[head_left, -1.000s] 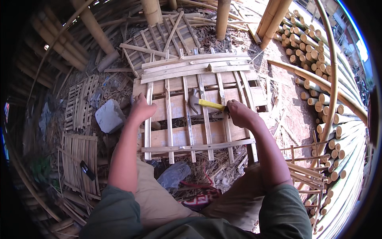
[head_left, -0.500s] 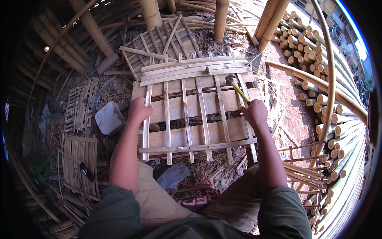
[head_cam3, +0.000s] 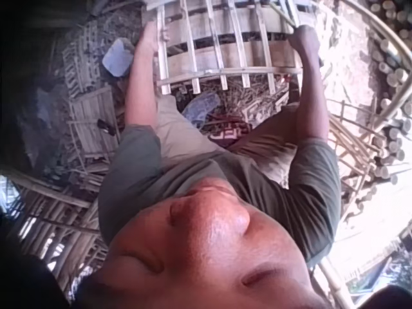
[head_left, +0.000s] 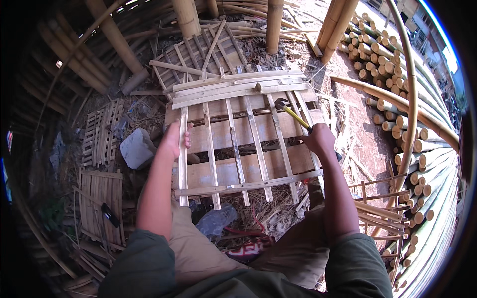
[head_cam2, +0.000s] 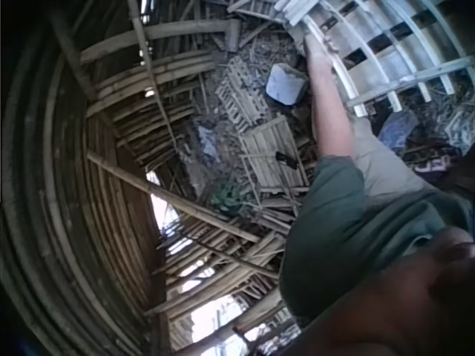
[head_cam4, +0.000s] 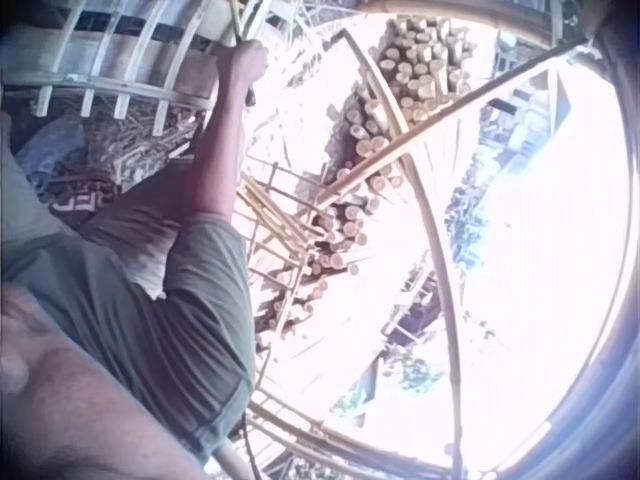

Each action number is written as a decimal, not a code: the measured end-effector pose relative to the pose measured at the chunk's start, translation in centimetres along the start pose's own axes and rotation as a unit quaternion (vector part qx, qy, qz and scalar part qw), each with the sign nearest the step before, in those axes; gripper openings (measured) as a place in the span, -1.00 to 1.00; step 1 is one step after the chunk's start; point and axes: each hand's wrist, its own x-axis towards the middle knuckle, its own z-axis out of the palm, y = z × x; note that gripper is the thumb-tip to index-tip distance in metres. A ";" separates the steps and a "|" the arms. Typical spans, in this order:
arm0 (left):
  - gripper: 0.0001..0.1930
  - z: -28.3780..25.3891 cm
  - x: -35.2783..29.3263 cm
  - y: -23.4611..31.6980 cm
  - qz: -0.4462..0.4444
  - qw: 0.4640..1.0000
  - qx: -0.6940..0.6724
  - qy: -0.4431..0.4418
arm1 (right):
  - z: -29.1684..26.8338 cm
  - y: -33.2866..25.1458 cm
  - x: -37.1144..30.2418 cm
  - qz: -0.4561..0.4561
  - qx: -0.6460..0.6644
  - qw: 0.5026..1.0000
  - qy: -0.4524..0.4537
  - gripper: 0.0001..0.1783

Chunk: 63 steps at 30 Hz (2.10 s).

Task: The person arranges wooden slats onto a wooden frame, takes nails out of a plastic bag, and hammers the nails into the slats using a hammer.

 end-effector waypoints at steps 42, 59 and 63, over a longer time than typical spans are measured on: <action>-0.59 0.2 -2.9 -2.9 0.126 0.986 -0.013 0.112 | -0.6 0.8 3.0 0.061 0.095 0.992 -0.062 -0.47; -0.60 5.6 -1.9 -7.7 0.145 0.963 -0.111 0.197 | -0.5 -1.8 2.4 -0.026 0.030 0.994 0.102 -0.50; -0.58 6.0 -2.1 -8.7 0.142 0.958 -0.148 0.200 | -1.8 -2.2 1.7 0.028 0.055 0.992 0.109 -0.51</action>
